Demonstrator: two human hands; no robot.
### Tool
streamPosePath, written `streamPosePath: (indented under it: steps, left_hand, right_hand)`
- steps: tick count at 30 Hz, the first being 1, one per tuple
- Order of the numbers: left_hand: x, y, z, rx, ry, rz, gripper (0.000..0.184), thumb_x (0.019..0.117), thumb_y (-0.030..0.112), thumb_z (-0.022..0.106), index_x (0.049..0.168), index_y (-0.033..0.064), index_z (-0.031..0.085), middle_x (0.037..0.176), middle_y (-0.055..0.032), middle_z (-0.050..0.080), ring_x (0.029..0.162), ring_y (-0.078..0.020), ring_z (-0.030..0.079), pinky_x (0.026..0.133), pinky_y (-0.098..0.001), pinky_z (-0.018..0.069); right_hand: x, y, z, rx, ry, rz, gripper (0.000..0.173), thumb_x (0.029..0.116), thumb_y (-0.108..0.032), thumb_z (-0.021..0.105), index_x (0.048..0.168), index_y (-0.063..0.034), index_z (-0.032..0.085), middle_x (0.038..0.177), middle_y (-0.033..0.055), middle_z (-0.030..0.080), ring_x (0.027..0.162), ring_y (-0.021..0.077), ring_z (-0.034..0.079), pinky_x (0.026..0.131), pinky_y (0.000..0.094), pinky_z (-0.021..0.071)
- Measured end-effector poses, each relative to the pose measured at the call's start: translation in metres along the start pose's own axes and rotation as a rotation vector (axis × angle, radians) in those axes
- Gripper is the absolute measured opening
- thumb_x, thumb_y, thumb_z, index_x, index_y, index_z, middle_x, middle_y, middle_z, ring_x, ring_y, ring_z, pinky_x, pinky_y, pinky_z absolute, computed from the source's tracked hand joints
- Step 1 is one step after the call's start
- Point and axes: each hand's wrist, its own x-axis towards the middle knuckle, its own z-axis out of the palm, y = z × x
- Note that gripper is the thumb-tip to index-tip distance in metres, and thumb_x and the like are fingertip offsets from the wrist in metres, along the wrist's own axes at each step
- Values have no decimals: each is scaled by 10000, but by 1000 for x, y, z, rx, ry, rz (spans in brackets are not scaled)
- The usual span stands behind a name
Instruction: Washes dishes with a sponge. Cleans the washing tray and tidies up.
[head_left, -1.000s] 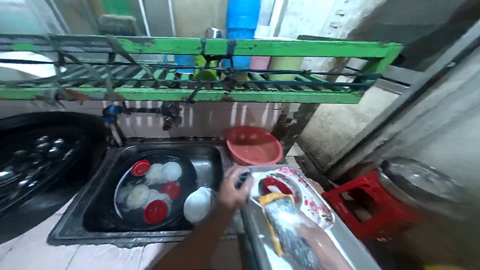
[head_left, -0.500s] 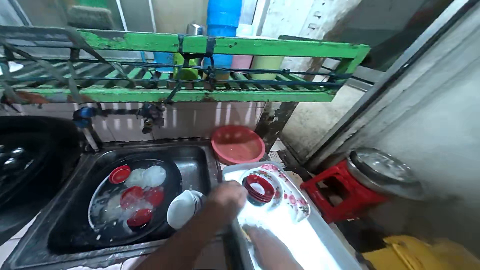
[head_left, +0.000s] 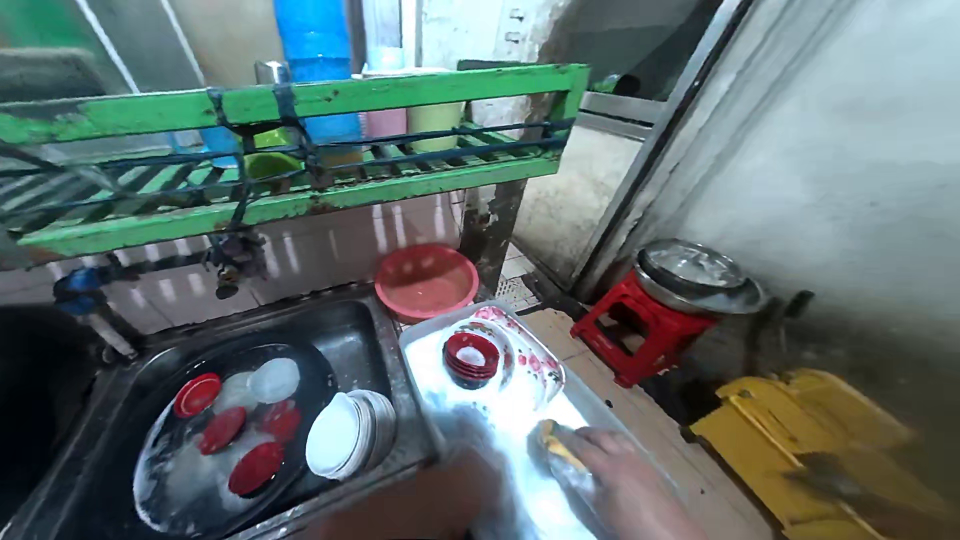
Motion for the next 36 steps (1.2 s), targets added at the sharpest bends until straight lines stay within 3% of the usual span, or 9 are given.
streamPosePath:
  steps: [2, 8, 12, 18, 21, 26, 29, 33, 36]
  left_hand:
    - [-4, 11, 13, 40, -43, 64, 466, 992, 274, 652, 1256, -110, 623, 1385, -325, 552, 1308, -511, 506, 1064, -680, 404]
    - [-27, 35, 8, 177, -119, 85, 343, 1060, 155, 460, 1260, -64, 633, 1325, -271, 614, 1266, -461, 565, 1019, -652, 450]
    - [-31, 12, -23, 114, 0, -92, 419, 1076, 217, 466, 1310, -107, 592, 1419, -322, 534, 1369, -502, 456, 1097, -707, 329]
    - [-2, -46, -54, 121, 117, -314, 544, 979, 288, 632, 1344, -111, 573, 1490, -317, 475, 1445, -530, 337, 1174, -758, 88]
    - [9, -46, -55, 253, 17, -339, 539, 959, 334, 662, 1280, -97, 617, 1415, -314, 545, 1374, -539, 424, 1128, -786, 168]
    - [2, -43, -50, 140, 90, -361, 469, 997, 194, 599, 1358, -103, 561, 1501, -310, 463, 1447, -527, 329, 1181, -718, 150]
    - [16, -47, -54, 228, 56, -409, 512, 1013, 354, 568, 1361, -19, 604, 1510, -266, 480, 1424, -502, 385, 1149, -741, 217]
    - [29, -46, -55, 113, 143, -503, 683, 995, 545, 521, 1468, 51, 536, 1643, -232, 296, 1488, -520, 257, 1181, -731, 163]
    - [36, -43, -52, 177, 85, -511, 603, 1005, 405, 544, 1445, -8, 528, 1627, -258, 308, 1458, -515, 316, 1169, -732, 178]
  right_hand:
    - [1, -1, 6, -51, -115, 46, 402, 889, -98, 712, 1291, -91, 705, 1306, 227, 650, 1253, 459, 577, 1014, 625, 483]
    - [14, -7, 3, -125, -365, 182, 608, 893, -337, 769, 1424, -106, 582, 1465, 186, 541, 1368, 447, 471, 1038, 647, 445]
    - [14, -12, 2, -124, -361, 191, 542, 890, -144, 729, 1414, -99, 594, 1447, 195, 551, 1354, 461, 478, 1025, 647, 452]
    - [14, -12, 5, -119, -345, 228, 541, 889, -168, 728, 1410, -108, 598, 1446, 181, 553, 1347, 447, 486, 1014, 637, 465]
    - [14, -10, 7, -117, -326, 234, 533, 895, -192, 724, 1407, -110, 601, 1440, 175, 561, 1341, 447, 493, 1004, 635, 476]
    - [16, -7, 8, -88, -351, 250, 564, 902, -222, 730, 1431, -111, 572, 1455, 181, 542, 1360, 449, 474, 1019, 642, 463]
    - [13, -5, 10, -60, -295, 208, 527, 888, -166, 733, 1393, -107, 596, 1395, 188, 579, 1314, 450, 512, 983, 641, 484]
    - [14, -10, -1, -42, -352, 227, 485, 921, -138, 680, 1397, -111, 588, 1424, 178, 560, 1341, 440, 492, 1008, 633, 470]
    - [13, -8, -2, -32, -360, 214, 462, 947, -162, 656, 1400, -101, 582, 1421, 184, 559, 1338, 440, 492, 1008, 625, 470]
